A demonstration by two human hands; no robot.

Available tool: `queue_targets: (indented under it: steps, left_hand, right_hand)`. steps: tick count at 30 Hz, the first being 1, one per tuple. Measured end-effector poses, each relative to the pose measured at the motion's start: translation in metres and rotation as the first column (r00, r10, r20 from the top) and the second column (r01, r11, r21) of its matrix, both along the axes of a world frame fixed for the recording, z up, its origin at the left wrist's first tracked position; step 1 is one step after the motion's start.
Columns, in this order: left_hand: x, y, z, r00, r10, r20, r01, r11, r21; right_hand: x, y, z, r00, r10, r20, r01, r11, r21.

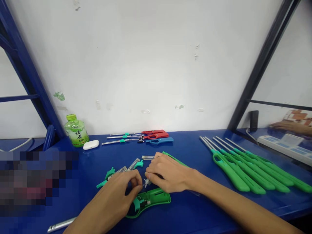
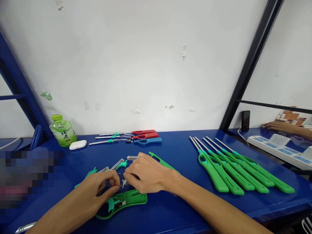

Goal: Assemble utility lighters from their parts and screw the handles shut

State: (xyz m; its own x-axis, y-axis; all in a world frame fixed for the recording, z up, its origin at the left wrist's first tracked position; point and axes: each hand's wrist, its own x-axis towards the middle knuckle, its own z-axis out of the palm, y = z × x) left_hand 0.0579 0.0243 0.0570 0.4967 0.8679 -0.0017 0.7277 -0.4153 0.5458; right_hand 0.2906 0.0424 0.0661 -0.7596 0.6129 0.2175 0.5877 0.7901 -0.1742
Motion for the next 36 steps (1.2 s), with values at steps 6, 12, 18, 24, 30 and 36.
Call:
queue_targets:
  steps: [6,12,18,24,30,36]
  left_hand:
    - [-0.001,0.000,-0.003,1.000,0.006,-0.011,-0.005,1.000,0.022]
    - [-0.001,0.000,-0.007,1.000,0.001,-0.018,0.000,0.999,0.038]
    - [-0.003,0.003,-0.013,1.000,0.009,0.007,-0.010,0.998,0.069]
    - [-0.001,0.002,-0.009,0.999,0.031,0.005,-0.032,0.997,0.076]
    - [0.001,0.002,-0.004,0.999,0.031,-0.009,-0.030,0.998,0.063]
    - [0.000,0.001,-0.002,0.999,0.026,-0.025,-0.025,0.999,0.047]
  right_hand:
    - [0.000,0.000,-0.001,1.000,-0.005,0.012,0.005,1.000,0.014]
    - [-0.002,-0.002,0.000,0.999,-0.011,0.041,0.009,0.999,0.032]
    - [-0.004,-0.004,0.001,0.997,-0.010,0.078,0.006,0.998,0.057]
    - [-0.003,-0.004,0.002,0.994,-0.004,0.109,-0.005,0.996,0.084]
    - [-0.004,-0.004,0.002,0.991,0.008,0.137,-0.019,0.996,0.081]
    - [-0.005,-0.004,0.003,0.987,0.014,0.158,-0.025,0.997,0.069]
